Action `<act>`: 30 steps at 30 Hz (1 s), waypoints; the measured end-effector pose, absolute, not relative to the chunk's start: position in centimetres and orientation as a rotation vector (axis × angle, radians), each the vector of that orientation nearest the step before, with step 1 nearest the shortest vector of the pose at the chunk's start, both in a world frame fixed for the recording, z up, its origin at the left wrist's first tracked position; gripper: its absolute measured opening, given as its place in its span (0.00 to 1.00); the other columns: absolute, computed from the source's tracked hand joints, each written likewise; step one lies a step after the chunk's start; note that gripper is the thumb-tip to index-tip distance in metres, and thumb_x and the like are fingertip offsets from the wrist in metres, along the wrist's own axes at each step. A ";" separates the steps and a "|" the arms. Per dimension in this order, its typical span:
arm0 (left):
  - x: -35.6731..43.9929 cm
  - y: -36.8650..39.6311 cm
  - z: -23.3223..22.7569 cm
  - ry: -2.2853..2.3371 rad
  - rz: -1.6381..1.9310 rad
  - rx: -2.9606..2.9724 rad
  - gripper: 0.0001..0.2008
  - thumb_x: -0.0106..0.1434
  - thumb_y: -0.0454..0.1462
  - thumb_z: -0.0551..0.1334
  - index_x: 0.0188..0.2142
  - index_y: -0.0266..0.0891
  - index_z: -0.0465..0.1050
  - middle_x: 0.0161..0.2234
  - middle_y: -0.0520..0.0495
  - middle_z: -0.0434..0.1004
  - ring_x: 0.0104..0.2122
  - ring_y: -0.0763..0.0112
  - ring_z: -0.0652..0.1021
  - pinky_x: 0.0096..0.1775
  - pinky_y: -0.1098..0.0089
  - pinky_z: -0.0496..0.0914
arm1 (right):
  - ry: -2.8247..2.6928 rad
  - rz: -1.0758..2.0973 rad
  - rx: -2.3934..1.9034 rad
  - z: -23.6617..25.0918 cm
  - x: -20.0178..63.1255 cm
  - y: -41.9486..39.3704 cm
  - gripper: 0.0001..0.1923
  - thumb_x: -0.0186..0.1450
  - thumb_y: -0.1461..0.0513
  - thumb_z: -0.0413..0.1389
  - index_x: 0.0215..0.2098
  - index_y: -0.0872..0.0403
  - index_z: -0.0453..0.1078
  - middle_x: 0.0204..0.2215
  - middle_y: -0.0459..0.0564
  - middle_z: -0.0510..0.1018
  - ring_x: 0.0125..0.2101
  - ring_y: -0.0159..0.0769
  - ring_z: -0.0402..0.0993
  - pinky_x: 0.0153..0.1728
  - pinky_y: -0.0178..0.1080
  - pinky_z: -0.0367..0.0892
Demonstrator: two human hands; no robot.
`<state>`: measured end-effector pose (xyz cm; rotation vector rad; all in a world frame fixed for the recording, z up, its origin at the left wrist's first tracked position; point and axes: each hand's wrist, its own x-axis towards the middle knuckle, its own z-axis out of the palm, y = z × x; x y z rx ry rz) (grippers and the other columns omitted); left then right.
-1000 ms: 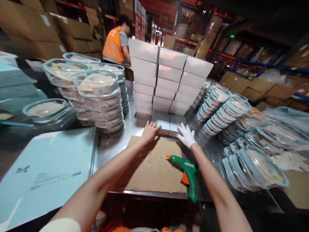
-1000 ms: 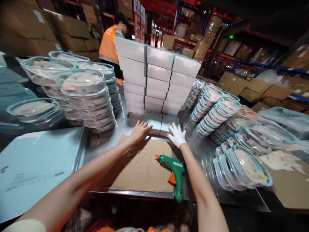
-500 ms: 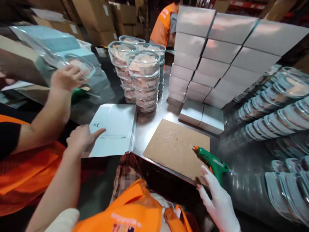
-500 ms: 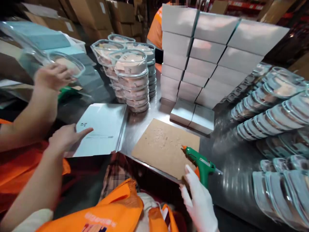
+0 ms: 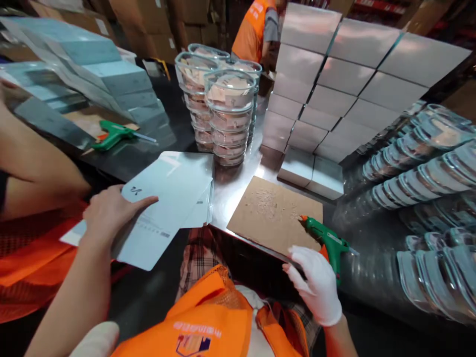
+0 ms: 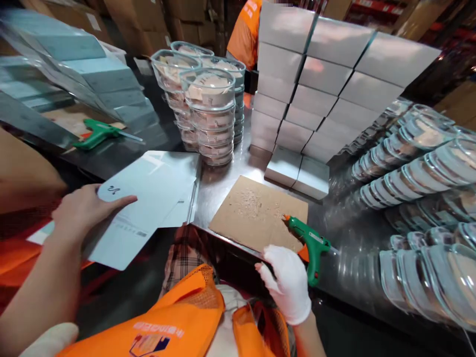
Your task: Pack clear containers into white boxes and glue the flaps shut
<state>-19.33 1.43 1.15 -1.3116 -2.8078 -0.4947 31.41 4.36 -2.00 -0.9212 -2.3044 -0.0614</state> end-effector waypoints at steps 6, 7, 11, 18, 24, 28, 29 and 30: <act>-8.7 -0.9 2.8 -2.311 -0.665 -1.640 0.40 0.63 0.71 0.54 0.51 0.40 0.75 0.40 0.40 0.83 0.35 0.50 0.83 0.31 0.62 0.71 | -2.050 -0.053 -0.913 1.7 26.7 4.0 0.25 0.73 0.63 0.60 0.67 0.46 0.65 0.47 0.54 0.83 0.48 0.44 0.82 0.47 0.46 0.79; -6.4 -0.9 1.9 -2.170 -0.712 -1.826 0.35 0.67 0.68 0.53 0.46 0.42 0.76 0.35 0.44 0.82 0.31 0.55 0.82 0.29 0.65 0.68 | -2.045 -0.056 -0.910 2.3 25.7 4.2 0.24 0.72 0.62 0.61 0.65 0.46 0.67 0.49 0.55 0.82 0.49 0.45 0.81 0.50 0.48 0.77; -0.2 -1.4 -3.5 -1.648 -0.958 -2.205 0.26 0.74 0.59 0.54 0.43 0.39 0.73 0.29 0.47 0.80 0.25 0.63 0.80 0.26 0.67 0.66 | -1.954 -0.042 -1.143 1.8 24.3 4.9 0.08 0.74 0.61 0.57 0.50 0.52 0.74 0.41 0.55 0.83 0.43 0.44 0.80 0.47 0.46 0.75; -2.8 -3.9 -7.3 -1.663 -0.937 -2.373 0.13 0.68 0.50 0.67 0.39 0.44 0.77 0.29 0.49 0.81 0.26 0.62 0.81 0.28 0.66 0.68 | -2.165 0.991 -1.293 -1.2 28.2 4.1 0.18 0.72 0.48 0.58 0.42 0.54 0.79 0.37 0.53 0.84 0.39 0.43 0.80 0.45 0.44 0.75; -5.8 -4.1 -8.8 -1.589 -0.783 -2.625 0.20 0.72 0.46 0.61 0.62 0.51 0.74 0.42 0.45 0.85 0.34 0.61 0.83 0.33 0.67 0.73 | -1.577 2.336 -0.763 -5.2 27.1 2.7 0.41 0.58 0.33 0.65 0.55 0.54 0.78 0.48 0.53 0.84 0.49 0.44 0.81 0.56 0.45 0.74; -4.2 -4.8 -10.6 -1.498 -0.610 -2.855 0.41 0.62 0.53 0.68 0.69 0.36 0.64 0.63 0.29 0.76 0.59 0.42 0.79 0.60 0.50 0.73 | -1.436 2.498 -0.744 -7.7 26.3 1.4 0.41 0.53 0.32 0.67 0.48 0.56 0.81 0.43 0.54 0.86 0.48 0.46 0.82 0.56 0.45 0.74; -4.1 -5.2 -10.7 -1.507 -0.594 -2.915 0.41 0.63 0.52 0.68 0.69 0.35 0.64 0.62 0.29 0.77 0.60 0.42 0.79 0.60 0.50 0.73 | -1.481 2.504 -0.714 -7.6 26.6 1.2 0.41 0.54 0.32 0.67 0.47 0.56 0.82 0.41 0.54 0.86 0.47 0.46 0.83 0.54 0.45 0.75; -4.2 -5.5 -10.6 -1.528 -0.592 -2.985 0.37 0.64 0.50 0.67 0.67 0.36 0.66 0.61 0.32 0.79 0.57 0.45 0.81 0.57 0.55 0.75 | -1.566 2.466 -0.707 -7.2 27.1 1.0 0.39 0.55 0.32 0.66 0.46 0.55 0.82 0.39 0.52 0.86 0.46 0.45 0.83 0.52 0.44 0.76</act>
